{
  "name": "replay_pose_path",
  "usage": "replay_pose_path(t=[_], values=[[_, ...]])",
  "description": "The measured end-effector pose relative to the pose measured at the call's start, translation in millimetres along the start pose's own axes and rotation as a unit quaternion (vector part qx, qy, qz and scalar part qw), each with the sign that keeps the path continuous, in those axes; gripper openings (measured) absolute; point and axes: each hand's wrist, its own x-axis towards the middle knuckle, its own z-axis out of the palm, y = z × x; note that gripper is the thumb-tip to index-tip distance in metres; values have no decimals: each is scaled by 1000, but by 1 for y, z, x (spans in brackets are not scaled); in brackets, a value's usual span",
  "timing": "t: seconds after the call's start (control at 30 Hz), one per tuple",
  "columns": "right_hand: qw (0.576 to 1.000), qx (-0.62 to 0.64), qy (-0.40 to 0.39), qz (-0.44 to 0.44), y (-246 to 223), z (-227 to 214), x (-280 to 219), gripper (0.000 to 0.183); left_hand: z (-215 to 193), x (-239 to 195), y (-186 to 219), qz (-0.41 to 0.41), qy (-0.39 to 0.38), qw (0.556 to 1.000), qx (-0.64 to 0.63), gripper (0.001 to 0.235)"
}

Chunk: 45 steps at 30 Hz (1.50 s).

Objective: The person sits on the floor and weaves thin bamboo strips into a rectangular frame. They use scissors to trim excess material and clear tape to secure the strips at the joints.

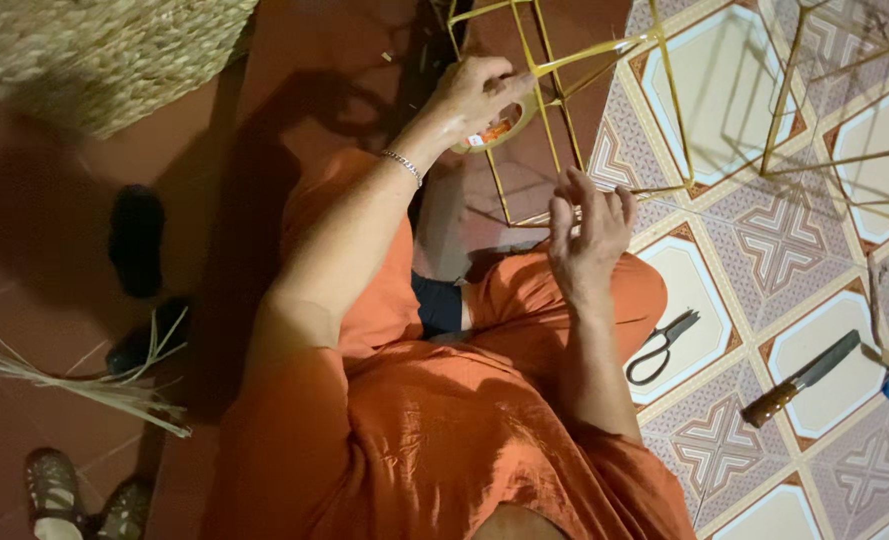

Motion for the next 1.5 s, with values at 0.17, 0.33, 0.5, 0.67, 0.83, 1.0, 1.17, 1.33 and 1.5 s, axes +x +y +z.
replay_pose_path(t=[0.17, 0.33, 0.5, 0.67, 0.83, 1.0, 1.17, 1.33, 1.5], values=[[992, 114, -20, 44, 15, -13, 41, 11, -2, -6, 9, 17, -9, 986, -165, 28], [980, -3, -26, -198, 37, 3, 117, 19, 0, -4, 1, 6, -3, 989, -147, 25], [935, -91, -84, -331, 54, 30, 146, 19, 18, 7, -20, 41, 28, 992, -120, 21], [899, -148, -134, -389, 83, 33, 159, 12, 28, 21, -23, 45, 24, 998, -32, 24], [878, -190, -144, -415, 106, 37, 162, 11, 39, 26, -21, 98, 29, 992, -67, 16], [853, -240, -149, -439, 112, 49, 170, 29, 56, 48, -23, 133, 92, 986, -49, 16], [846, -201, -129, -477, 115, 48, 172, 16, 65, 46, -7, 117, 128, 985, 5, 14], [844, -218, -114, -476, 131, 54, 170, 16, 60, 36, 19, 130, 176, 972, 89, 14], [876, -207, -130, -416, 147, 60, 174, 16, 50, 41, 39, 116, 171, 951, 229, 17]])
